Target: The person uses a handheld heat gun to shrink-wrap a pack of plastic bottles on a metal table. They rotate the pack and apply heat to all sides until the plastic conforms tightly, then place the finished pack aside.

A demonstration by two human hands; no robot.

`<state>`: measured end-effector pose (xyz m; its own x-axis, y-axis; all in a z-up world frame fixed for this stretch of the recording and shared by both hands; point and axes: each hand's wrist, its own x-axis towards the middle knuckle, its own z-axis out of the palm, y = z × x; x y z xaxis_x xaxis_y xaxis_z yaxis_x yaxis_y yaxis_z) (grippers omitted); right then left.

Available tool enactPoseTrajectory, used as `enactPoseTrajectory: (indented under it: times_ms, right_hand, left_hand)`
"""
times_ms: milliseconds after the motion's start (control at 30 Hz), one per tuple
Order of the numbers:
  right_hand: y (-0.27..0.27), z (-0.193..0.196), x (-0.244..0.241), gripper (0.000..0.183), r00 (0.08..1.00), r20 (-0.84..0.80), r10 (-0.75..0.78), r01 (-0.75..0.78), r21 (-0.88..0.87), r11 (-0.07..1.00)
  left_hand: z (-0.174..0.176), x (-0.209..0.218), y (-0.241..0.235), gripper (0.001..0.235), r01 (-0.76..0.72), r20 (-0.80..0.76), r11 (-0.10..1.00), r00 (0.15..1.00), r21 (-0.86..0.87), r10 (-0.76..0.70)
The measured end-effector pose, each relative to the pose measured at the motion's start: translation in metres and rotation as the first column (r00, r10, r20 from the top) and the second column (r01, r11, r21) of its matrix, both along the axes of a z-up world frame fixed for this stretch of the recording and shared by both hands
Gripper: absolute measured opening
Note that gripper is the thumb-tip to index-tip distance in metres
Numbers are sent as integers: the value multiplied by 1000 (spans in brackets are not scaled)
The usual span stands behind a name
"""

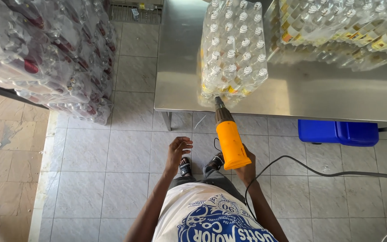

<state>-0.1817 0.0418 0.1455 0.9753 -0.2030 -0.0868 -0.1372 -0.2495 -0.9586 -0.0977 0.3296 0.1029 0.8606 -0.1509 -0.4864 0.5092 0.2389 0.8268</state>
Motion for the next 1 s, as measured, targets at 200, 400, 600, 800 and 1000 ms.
enactPoseTrajectory:
  times_ms: [200, 400, 600, 800, 1000]
  right_hand:
    - [19, 16, 17, 63, 995, 5, 104, -101, -190, 977]
    - [23, 17, 30, 60, 991, 28, 129, -123, -166, 978]
    - [46, 28, 44, 53, 985, -96, 143, -165, -291, 942]
    - [69, 54, 57, 56, 908, -221, 356, -397, -179, 900]
    - [97, 77, 65, 58, 915, -254, 314, -388, -340, 857]
  left_hand:
    - [-5, -10, 15, 27, -13, -22, 999, 1000, 44, 14]
    - [-16, -6, 23, 27, -58, -14, 996, 998, 72, 59]
    - [0, -8, 20, 28, -53, -17, 996, 998, 69, 54]
    - [-7, -17, 20, 28, -59, -47, 998, 997, 35, 61]
    - [-21, -27, 38, 27, -119, -56, 992, 991, 38, 121]
